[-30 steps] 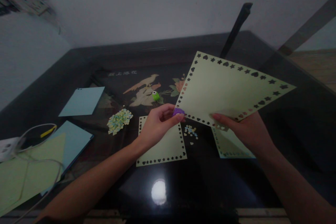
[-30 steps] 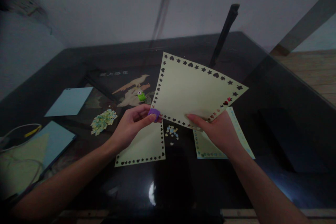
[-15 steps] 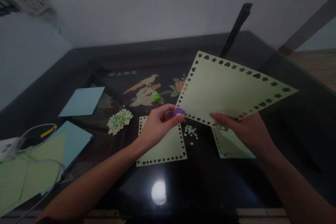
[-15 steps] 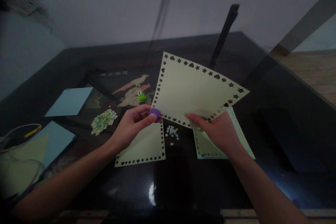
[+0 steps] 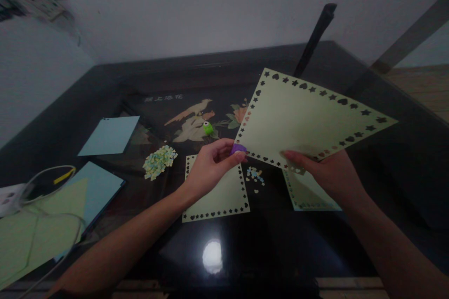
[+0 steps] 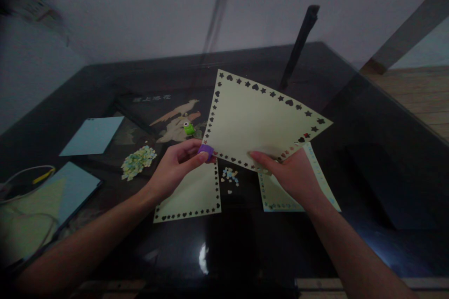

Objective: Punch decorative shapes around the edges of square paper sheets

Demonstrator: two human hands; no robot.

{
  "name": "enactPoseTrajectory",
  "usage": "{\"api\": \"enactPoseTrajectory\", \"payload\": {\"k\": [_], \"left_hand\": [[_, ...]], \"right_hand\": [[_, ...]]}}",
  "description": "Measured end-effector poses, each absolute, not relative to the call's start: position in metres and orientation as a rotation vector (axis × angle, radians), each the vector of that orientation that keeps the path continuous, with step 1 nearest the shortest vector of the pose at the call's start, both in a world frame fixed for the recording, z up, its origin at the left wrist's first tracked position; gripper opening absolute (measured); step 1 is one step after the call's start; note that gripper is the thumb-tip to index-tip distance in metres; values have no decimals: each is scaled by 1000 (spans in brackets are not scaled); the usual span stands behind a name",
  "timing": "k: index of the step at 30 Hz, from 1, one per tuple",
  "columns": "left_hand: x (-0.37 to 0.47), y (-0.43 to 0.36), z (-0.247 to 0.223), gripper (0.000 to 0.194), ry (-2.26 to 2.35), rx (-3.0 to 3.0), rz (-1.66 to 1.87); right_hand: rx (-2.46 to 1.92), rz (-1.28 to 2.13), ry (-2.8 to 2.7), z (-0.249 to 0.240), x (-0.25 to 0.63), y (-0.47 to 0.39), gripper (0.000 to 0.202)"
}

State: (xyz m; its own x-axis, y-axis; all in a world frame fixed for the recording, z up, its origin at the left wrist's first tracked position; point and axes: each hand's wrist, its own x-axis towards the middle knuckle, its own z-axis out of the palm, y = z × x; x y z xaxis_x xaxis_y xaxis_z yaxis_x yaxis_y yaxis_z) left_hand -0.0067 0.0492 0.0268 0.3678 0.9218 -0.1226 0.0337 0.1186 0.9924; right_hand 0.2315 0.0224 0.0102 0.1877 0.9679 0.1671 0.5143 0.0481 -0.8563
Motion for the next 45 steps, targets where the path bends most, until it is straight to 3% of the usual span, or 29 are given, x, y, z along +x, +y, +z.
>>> {"api": "enactPoseTrajectory", "payload": {"k": [45], "left_hand": [[-3, 45, 27, 22, 1033, 1346, 866]], "right_hand": [[-1566, 625, -1475, 11, 231, 22, 30]]}}
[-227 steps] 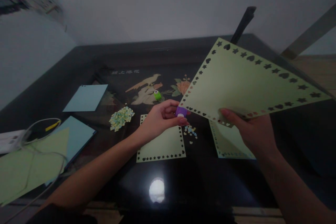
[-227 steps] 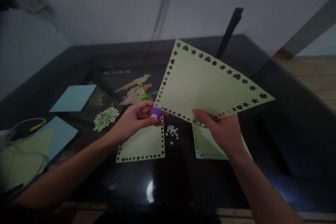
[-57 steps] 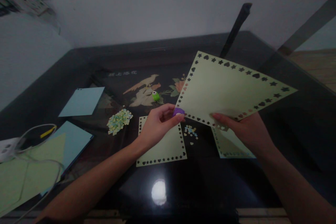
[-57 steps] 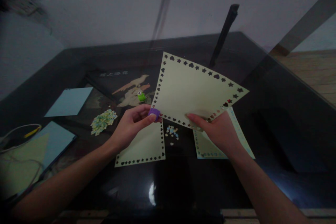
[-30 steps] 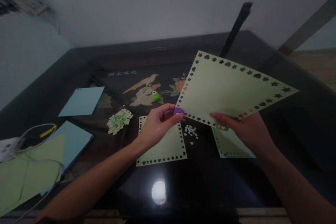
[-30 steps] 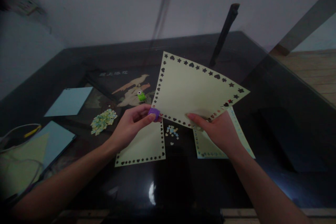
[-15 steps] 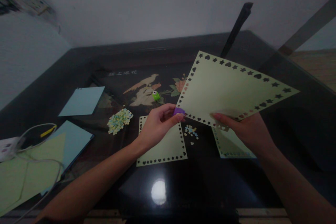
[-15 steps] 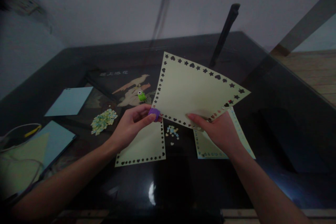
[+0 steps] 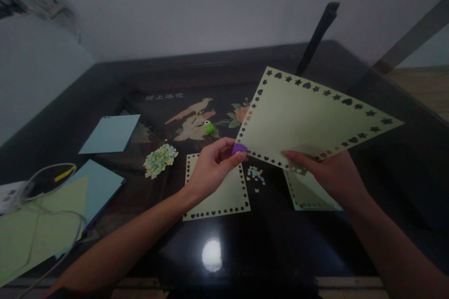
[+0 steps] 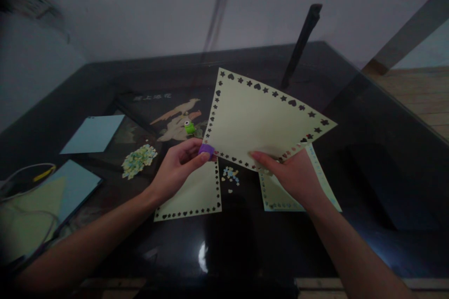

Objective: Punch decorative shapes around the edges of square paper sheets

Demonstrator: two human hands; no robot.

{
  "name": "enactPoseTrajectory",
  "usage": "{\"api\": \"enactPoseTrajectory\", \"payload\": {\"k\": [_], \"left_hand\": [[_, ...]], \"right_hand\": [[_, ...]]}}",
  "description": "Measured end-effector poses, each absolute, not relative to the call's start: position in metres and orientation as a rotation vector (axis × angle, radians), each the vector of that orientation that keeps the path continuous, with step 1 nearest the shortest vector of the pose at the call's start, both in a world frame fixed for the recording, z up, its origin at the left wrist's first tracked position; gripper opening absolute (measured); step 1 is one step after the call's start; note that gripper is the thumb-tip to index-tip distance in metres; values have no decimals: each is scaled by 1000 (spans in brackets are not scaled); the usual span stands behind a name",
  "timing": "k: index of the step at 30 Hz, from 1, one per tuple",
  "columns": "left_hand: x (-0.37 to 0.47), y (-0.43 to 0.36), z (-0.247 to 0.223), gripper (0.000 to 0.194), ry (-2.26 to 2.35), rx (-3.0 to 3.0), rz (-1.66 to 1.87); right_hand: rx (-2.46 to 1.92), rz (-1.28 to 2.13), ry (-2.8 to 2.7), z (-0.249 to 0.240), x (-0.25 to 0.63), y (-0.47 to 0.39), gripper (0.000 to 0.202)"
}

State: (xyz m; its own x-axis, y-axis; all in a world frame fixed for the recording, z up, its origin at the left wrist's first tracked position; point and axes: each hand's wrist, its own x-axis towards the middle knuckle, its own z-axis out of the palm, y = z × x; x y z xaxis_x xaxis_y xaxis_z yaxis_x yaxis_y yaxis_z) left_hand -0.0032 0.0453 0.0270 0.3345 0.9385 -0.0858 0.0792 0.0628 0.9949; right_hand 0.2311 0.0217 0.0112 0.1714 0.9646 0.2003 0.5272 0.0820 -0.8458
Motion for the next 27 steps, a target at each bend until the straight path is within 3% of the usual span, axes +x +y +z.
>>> {"api": "enactPoseTrajectory", "payload": {"k": [7, 14, 27], "left_hand": [[-2, 43, 23, 22, 1026, 1344, 898], [1, 44, 21, 26, 994, 1258, 890], [3, 39, 23, 29, 999, 1271, 780]], "right_hand": [[-1567, 616, -1522, 16, 228, 21, 23], [-1567, 642, -1447, 15, 228, 22, 35], [-1457, 805, -1334, 10, 233, 25, 27]]}}
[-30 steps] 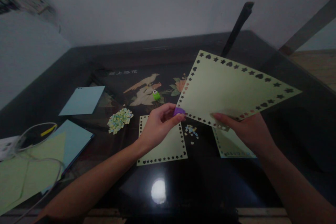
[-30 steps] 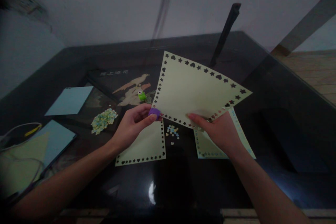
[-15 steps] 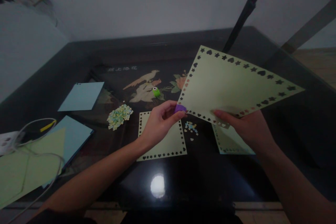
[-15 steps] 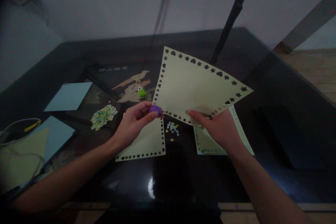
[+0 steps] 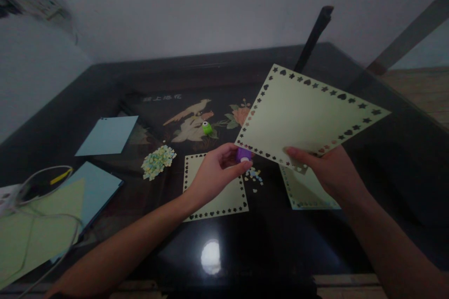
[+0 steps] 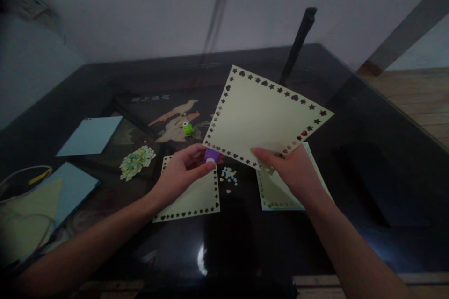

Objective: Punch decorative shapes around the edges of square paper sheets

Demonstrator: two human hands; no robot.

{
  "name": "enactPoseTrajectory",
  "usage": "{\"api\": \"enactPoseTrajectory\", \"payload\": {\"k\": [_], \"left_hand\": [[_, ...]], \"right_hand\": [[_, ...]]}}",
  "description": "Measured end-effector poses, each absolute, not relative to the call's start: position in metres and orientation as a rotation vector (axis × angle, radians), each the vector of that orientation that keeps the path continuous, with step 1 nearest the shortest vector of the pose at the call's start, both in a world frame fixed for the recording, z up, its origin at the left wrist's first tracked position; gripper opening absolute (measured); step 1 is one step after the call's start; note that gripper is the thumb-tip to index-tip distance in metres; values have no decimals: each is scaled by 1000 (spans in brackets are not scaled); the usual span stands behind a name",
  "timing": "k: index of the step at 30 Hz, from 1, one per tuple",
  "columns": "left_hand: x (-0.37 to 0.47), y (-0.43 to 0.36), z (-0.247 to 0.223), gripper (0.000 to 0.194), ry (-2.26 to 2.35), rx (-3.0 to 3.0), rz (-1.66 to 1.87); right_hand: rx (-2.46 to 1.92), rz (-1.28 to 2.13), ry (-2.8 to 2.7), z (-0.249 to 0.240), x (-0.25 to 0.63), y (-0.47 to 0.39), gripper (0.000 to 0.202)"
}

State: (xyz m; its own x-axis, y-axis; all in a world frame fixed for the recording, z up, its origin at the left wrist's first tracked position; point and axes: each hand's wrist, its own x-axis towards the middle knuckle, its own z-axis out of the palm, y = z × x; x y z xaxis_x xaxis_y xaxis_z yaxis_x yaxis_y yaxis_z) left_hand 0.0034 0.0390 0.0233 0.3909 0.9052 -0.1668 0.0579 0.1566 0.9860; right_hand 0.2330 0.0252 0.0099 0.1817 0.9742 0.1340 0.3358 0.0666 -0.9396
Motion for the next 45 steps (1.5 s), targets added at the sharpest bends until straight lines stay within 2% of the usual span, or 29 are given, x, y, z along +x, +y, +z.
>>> {"api": "enactPoseTrajectory", "payload": {"k": [12, 16, 23, 31, 41, 45], "left_hand": [[4, 37, 13, 40, 995, 1539, 684], [3, 34, 8, 49, 932, 1726, 627], [0, 31, 3, 54, 879, 2131, 572], [-5, 33, -9, 47, 722, 2558, 554], [-10, 47, 9, 42, 905, 2438, 572], [-11, 49, 13, 39, 935, 2320, 552]], "right_hand": [[-1483, 781, -1341, 18, 232, 25, 22], [-1476, 781, -1347, 18, 233, 25, 19], [-1465, 759, -1331, 15, 236, 26, 19], [-1412, 784, -1318, 12, 237, 26, 16], [-1407, 792, -1306, 10, 237, 26, 19], [-1393, 811, -1252, 8, 238, 28, 14]]}}
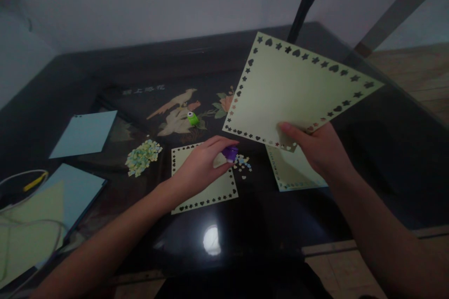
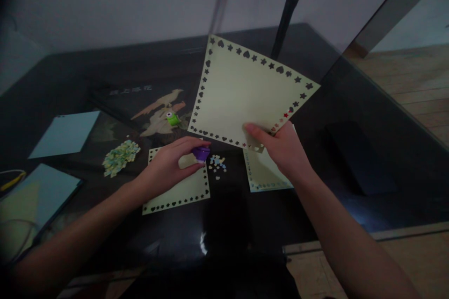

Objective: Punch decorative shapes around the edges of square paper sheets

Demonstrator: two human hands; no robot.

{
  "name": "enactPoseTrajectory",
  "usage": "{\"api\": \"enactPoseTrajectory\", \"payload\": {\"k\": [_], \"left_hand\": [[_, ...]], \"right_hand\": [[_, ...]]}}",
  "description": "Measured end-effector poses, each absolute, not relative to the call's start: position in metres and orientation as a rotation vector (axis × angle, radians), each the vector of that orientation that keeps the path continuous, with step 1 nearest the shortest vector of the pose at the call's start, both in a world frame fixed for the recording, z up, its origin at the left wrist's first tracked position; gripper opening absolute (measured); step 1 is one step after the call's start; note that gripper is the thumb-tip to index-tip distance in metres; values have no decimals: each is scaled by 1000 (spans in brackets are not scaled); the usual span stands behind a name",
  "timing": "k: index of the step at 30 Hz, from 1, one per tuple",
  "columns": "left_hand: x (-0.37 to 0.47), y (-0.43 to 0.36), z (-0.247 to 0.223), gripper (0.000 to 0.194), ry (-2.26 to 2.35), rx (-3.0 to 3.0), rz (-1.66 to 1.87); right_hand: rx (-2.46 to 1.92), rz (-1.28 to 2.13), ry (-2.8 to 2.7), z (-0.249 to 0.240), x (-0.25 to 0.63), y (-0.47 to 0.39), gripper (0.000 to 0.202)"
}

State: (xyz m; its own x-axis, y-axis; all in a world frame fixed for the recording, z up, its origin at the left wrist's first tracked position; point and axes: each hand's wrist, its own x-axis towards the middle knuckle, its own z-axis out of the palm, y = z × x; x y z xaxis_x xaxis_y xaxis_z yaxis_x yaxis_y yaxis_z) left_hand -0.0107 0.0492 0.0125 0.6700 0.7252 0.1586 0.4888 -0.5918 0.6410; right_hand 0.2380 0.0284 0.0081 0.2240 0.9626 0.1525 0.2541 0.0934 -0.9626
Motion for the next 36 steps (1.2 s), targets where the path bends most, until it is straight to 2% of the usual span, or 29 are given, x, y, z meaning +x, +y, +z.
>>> {"api": "enactPoseTrajectory", "payload": {"k": [10, 15, 19, 25, 32, 34, 36], "left_hand": [[-5, 50, 17, 33, 916, 1485, 505], [2, 47, 18, 37, 911, 1366, 528], [15, 56, 11, 30, 887, 1433, 525], [53, 106, -5, 23, 1080, 2012, 565], [90, 163, -15, 9, 1255, 2248, 502], [94, 170, -18, 12, 1311, 2277, 470], [97, 175, -21, 22, 1359, 2287, 443]], "right_hand": [[-1337, 740, -1050, 13, 250, 36, 22], [-1203, 750, -925, 30, 268, 27, 33], [-1174, 787, -867, 36, 291, 14, 40], [-1240, 712, -734, 18, 316, 3, 23], [-1422, 702, -750, -3, 321, -8, 23], [-1493, 698, -715, -3, 323, -10, 22], [-1534, 711, -696, -2, 323, -11, 22]]}}
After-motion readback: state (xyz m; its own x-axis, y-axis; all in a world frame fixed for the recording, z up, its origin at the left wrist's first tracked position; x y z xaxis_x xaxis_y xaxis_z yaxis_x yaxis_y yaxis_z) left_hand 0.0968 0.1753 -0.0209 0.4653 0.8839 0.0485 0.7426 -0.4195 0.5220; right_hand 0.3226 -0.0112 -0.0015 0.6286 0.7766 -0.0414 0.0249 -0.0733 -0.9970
